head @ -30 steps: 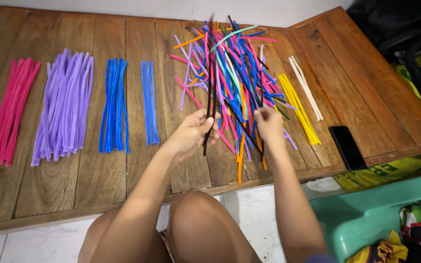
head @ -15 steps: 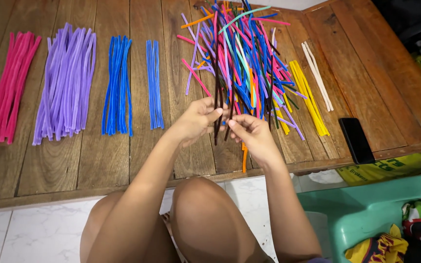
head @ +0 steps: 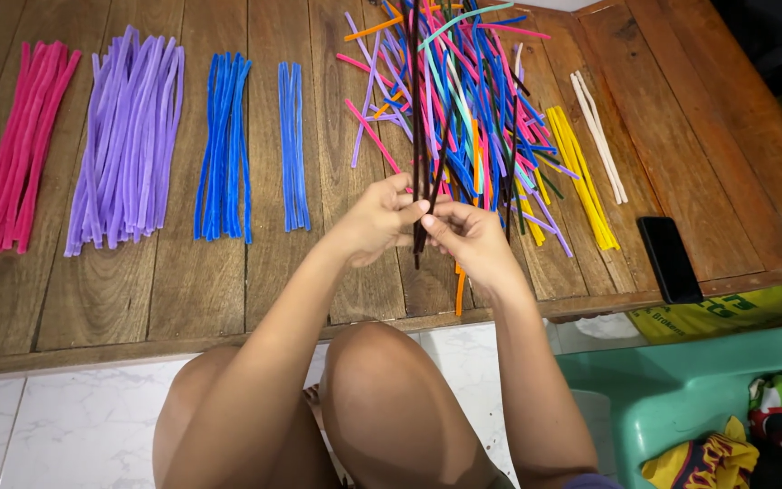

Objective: The person sorts colorful craft sticks from a mixed pile into separate color groups on a wooden table. They pick up sticks by color, align them, and place them into neat rows.

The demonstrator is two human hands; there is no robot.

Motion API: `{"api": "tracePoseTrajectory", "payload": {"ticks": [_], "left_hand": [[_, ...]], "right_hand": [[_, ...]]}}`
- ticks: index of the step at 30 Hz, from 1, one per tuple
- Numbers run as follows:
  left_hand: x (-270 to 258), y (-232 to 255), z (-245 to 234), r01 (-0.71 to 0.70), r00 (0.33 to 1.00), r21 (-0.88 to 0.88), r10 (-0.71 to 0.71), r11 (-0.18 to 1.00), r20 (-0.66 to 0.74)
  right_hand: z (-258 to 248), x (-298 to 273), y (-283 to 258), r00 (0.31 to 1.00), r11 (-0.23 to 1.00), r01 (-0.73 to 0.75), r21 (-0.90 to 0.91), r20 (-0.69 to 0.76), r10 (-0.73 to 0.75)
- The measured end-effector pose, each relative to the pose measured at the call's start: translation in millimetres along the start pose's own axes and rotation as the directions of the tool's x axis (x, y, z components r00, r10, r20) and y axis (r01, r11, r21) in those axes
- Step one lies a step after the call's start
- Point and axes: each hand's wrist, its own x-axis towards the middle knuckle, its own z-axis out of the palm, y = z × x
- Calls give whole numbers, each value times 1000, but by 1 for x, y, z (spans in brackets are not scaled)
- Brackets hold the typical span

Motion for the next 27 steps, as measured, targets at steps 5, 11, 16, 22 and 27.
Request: {"api": "tracePoseTrajectory", "payload": {"ticks": [5, 11, 16, 22, 27], "left_hand": [[0, 1, -1, -10, 1000, -34, 10, 999, 14], [-1, 2, -4, -44, 999, -10, 44, 999, 21], [1, 0, -6, -78, 996, -29, 79, 997, 42], [12, -13, -12, -233, 972, 13, 233, 972, 17], [6, -5, -10, -137, 990, 111, 140, 984, -17]], "right_hand": [[-3, -4, -3, 999, 993, -14, -119, 44, 19], [-7, -5, 0, 992, 983, 15, -183, 128, 9], [-2, -1, 6, 995, 978, 36, -205, 98, -16], [-11, 2, 12, 998, 984, 50, -173, -16, -53], [-17, 18, 2, 969, 945, 230, -233, -39, -246]]}}
